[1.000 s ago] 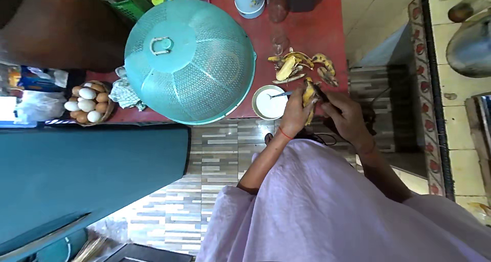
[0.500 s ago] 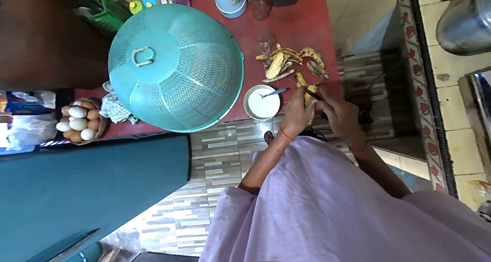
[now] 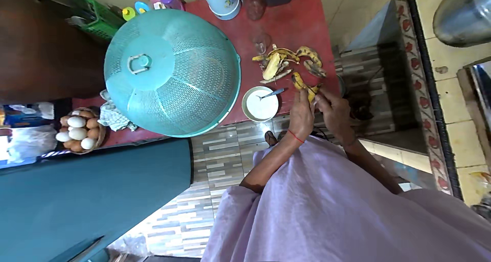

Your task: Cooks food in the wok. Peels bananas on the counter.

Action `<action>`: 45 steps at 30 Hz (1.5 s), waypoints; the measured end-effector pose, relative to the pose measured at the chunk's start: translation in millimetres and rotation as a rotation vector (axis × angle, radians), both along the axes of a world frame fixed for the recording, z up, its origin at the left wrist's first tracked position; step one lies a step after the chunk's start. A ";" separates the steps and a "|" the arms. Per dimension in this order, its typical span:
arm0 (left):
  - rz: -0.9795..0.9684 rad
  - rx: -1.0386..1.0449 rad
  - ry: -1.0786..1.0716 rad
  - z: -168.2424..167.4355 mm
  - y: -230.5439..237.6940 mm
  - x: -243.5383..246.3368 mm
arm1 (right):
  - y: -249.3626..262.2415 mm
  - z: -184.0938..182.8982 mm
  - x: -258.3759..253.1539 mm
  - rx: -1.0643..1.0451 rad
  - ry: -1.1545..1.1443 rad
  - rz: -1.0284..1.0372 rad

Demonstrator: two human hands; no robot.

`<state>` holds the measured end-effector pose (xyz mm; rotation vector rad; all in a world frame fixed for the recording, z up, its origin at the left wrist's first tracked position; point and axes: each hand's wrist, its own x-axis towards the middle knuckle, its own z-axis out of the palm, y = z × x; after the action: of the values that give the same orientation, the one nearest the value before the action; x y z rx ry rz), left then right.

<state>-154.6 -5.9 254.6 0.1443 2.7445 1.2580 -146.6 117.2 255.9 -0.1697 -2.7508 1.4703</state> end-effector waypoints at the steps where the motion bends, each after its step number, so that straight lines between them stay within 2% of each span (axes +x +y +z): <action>1: -0.006 -0.016 -0.007 -0.5 1.2 0.0 | 0.8 -0.4 -1.1 -0.045 -0.020 -0.007; 5: -0.031 0.043 0.035 -11.2 1.6 -8.6 | 10.1 2.1 -7.0 -0.342 -0.038 0.016; 8: -0.055 0.136 0.103 -24.0 -1.9 -13.2 | 17.7 7.5 -11.0 -0.567 -0.202 -0.044; 12: -0.083 0.157 0.094 -9.6 -2.3 -11.0 | 27.1 2.3 -17.3 -0.703 -0.320 -0.125; 17: -0.110 0.227 0.150 -7.7 2.5 -7.9 | 37.7 -14.9 -19.2 -0.844 -0.460 -0.181; 22: -0.162 0.324 0.118 1.0 -3.8 -9.1 | 52.1 -9.9 -20.7 -1.043 -0.440 -0.100; 25: -0.171 0.490 -0.071 8.8 -12.8 -3.4 | 67.3 -1.8 -20.7 -0.940 -0.337 -0.034; 27: -0.047 0.639 -0.407 22.6 -15.9 1.7 | 69.9 4.4 -18.7 -0.864 -0.285 -0.003; 28: 0.023 0.736 -0.594 18.3 -12.4 -3.9 | 69.8 6.0 -18.0 -0.830 -0.263 0.015; 30: 0.079 0.947 -0.906 -14.6 -3.0 -24.6 | 67.2 8.1 -15.7 -0.763 -0.257 0.043; 32: 0.099 1.094 -1.081 -31.7 -2.2 -36.3 | 60.4 14.1 -10.8 -0.694 -0.310 0.059; 35: 0.174 1.152 -1.104 -29.1 -4.6 -39.3 | 48.3 15.5 -2.7 -0.636 -0.381 0.112; 38: 0.304 1.067 -1.108 1.3 -7.9 -35.8 | 41.2 10.3 2.0 -0.649 -0.387 0.177; 39: 0.328 1.061 -1.111 0.4 -7.0 -36.3 | 39.8 10.0 2.5 -0.655 -0.391 0.192; 42: 0.306 1.133 -1.076 -30.2 -0.6 -39.7 | 37.4 12.4 2.7 -0.627 -0.409 0.195; 45: 0.286 1.038 -0.998 -28.1 1.7 -40.5 | 37.5 16.2 2.9 -0.610 -0.417 0.140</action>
<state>-195.0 -4.1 226.6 -0.6231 1.1634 1.9591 -143.6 154.7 272.1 -0.3265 -2.5135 2.5332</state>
